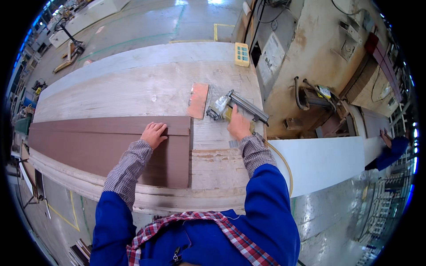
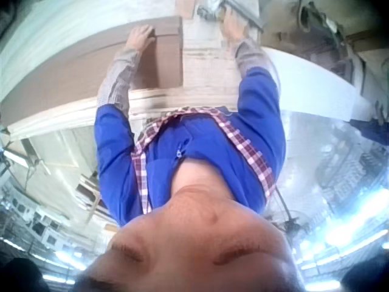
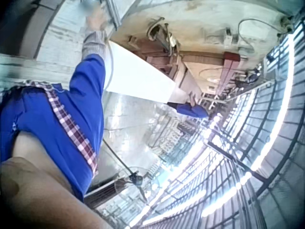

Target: The person assembles wooden panels by applying a brown veneer strip to a large white board using a pneumatic nail gun. They position the strip, secure it with the tool, and then flip the board to repeat the process on the other side. The person also retrieves additional veneer strips from a nearby rack and places them on the board for alignment.

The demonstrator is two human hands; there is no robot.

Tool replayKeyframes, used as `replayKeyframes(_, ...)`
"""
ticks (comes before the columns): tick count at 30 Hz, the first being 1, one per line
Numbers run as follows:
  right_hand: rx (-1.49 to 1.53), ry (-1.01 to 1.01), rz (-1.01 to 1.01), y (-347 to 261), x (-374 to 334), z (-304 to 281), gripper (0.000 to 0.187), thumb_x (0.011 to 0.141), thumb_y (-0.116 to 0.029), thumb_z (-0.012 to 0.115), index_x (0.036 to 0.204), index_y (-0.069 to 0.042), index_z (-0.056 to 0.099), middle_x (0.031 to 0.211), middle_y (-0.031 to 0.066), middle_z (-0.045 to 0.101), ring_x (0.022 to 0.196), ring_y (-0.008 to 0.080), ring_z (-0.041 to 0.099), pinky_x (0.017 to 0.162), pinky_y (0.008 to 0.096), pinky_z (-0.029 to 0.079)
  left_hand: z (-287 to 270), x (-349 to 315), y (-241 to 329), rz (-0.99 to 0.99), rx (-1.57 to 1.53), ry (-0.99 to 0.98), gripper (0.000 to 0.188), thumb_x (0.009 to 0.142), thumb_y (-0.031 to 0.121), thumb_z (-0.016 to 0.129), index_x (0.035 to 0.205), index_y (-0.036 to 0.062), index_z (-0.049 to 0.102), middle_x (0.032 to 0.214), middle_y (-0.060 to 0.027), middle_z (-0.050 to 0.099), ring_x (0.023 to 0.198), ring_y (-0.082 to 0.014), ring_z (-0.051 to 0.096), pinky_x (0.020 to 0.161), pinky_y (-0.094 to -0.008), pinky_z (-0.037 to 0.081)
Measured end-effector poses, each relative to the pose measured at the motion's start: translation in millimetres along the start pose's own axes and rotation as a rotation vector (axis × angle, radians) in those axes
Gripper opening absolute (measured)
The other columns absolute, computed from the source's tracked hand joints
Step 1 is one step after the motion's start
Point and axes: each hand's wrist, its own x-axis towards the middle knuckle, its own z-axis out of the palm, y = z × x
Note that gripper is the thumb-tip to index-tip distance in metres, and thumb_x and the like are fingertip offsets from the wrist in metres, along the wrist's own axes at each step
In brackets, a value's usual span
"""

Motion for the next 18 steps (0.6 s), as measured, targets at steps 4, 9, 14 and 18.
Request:
replayKeyframes(4,0.093,-0.088,0.073,-6.5,-18.2,-49.4,0.071,0.070,-0.019,0.057,0.134,-0.006,0.030,0.087,0.0216,0.061,0.080,0.0364,0.060,0.070,0.0439,0.048,16.8,7.8,-12.3,0.076,-0.127,0.011,0.042,0.071,0.021,0.067,0.106,0.0028,0.053,0.095,-0.0094,0.049,0.094,-0.0266,0.048,0.085,-0.0363,0.040)
replayKeyframes(9,0.578,-0.271,0.061,-29.0,-54.5,-86.0,0.053,0.067,-0.021,0.062,0.116,-0.003,0.052,0.083,0.0244,0.061,0.081,0.0367,0.060,0.073,0.0374,0.047,16.3,9.3,-13.9,0.147,-0.180,0.105,0.041,0.070,0.020,0.067,0.104,0.0010,0.053,0.093,-0.0094,0.049,0.092,-0.0264,0.050,0.085,-0.0362,0.040)
replayKeyframes(14,0.723,-0.456,0.030,-68.0,-71.9,-85.9,0.035,0.068,-0.014,0.059,0.099,0.002,0.057,0.066,0.0132,0.060,0.058,0.0176,0.056,0.056,0.0307,0.046,11.6,14.0,-15.1,0.198,-0.217,0.089,0.039,0.070,0.019,0.066,0.103,0.0003,0.053,0.091,-0.0090,0.049,0.092,-0.0261,0.050,0.085,-0.0358,0.041)
replayKeyframes(18,0.689,-0.493,0.005,-90.0,-68.3,-91.9,0.032,0.069,-0.014,0.059,0.094,0.005,0.056,0.066,0.0132,0.060,0.059,0.0187,0.056,0.057,0.0308,0.046,13.1,14.1,-14.7,0.181,-0.255,0.101,0.037,0.072,0.019,0.065,0.102,0.0000,0.053,0.091,-0.0089,0.049,0.092,-0.0258,0.050,0.086,-0.0349,0.040)
